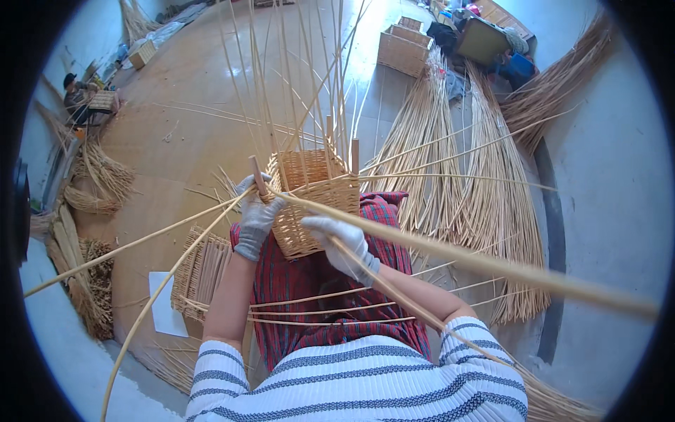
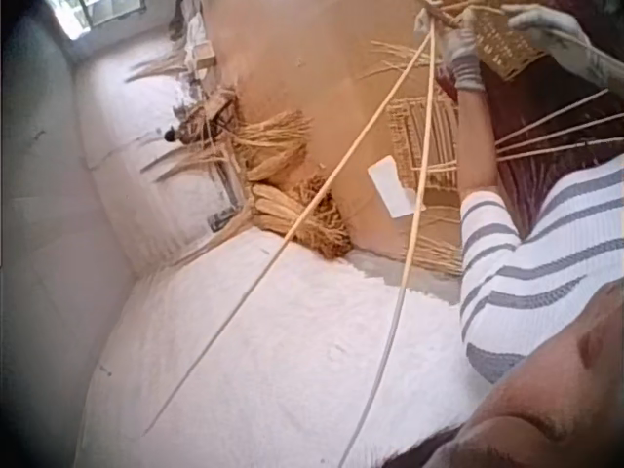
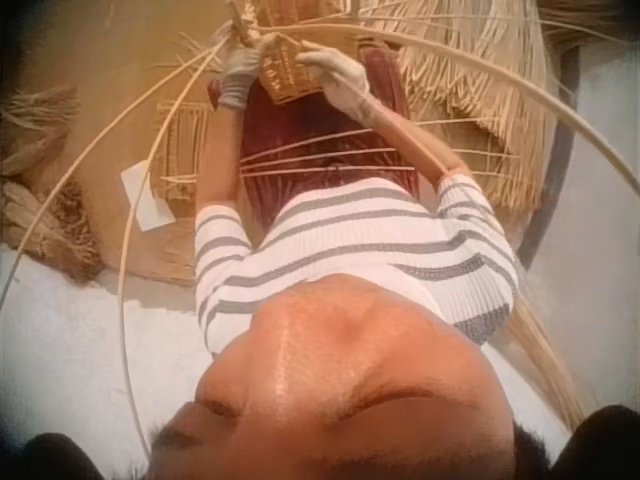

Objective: The recorder is weaving a basket using long wooden strips while sitting on the floor.

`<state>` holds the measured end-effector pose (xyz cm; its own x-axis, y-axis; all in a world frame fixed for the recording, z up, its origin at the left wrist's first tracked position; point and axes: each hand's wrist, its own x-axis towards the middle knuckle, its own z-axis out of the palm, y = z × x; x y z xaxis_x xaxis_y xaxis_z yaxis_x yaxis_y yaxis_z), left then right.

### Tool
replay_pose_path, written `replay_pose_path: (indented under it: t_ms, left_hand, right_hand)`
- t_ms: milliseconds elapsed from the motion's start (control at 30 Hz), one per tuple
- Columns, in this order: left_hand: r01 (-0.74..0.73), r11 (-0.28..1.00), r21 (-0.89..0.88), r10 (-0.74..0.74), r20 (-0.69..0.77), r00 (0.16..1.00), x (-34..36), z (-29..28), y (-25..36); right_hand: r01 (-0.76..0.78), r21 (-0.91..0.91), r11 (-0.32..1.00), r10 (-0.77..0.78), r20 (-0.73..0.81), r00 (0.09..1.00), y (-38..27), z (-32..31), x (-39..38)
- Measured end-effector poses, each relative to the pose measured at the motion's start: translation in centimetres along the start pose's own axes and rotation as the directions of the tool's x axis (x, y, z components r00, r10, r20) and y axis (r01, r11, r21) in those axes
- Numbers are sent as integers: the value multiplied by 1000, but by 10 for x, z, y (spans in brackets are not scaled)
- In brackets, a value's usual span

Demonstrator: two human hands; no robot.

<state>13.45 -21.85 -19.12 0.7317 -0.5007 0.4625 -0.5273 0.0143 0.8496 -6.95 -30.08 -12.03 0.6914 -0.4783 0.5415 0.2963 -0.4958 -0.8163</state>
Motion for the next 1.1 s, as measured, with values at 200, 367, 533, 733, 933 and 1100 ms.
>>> replay_pose_path:
  t_ms: [200, 367, 533, 733, 933, 1100]
  left_hand:
    - [154, 926, -344, -174, -27, 984, -2, 12, -10]
    - [203, 928, -312, -239, -82, 967, -7, 37, -16]
    - [291, 871, -395, -331, -34, 943, -18, 16, -28]
    - [509, 650, -565, -576, 70, 814, -33, 13, -58]
    - [151, 955, -256, -243, -378, 894, -62, 15, -13]
    - [-15, 993, -119, -4, -160, 987, -45, 37, 65]
  right_hand:
    - [-75, -397, 915, 168, 205, 964, 29, 30, 165]
    - [-130, -783, 609, 271, 51, 961, 64, 63, 197]
    - [-101, -820, 563, 365, 137, 921, 35, 77, 183]
    - [140, 220, 965, -108, -154, 982, 65, 14, 104]
    - [-431, 558, 709, 585, -124, 802, 88, -54, 5]
    - [-235, 681, 694, 591, -351, 726, 68, -46, 13]
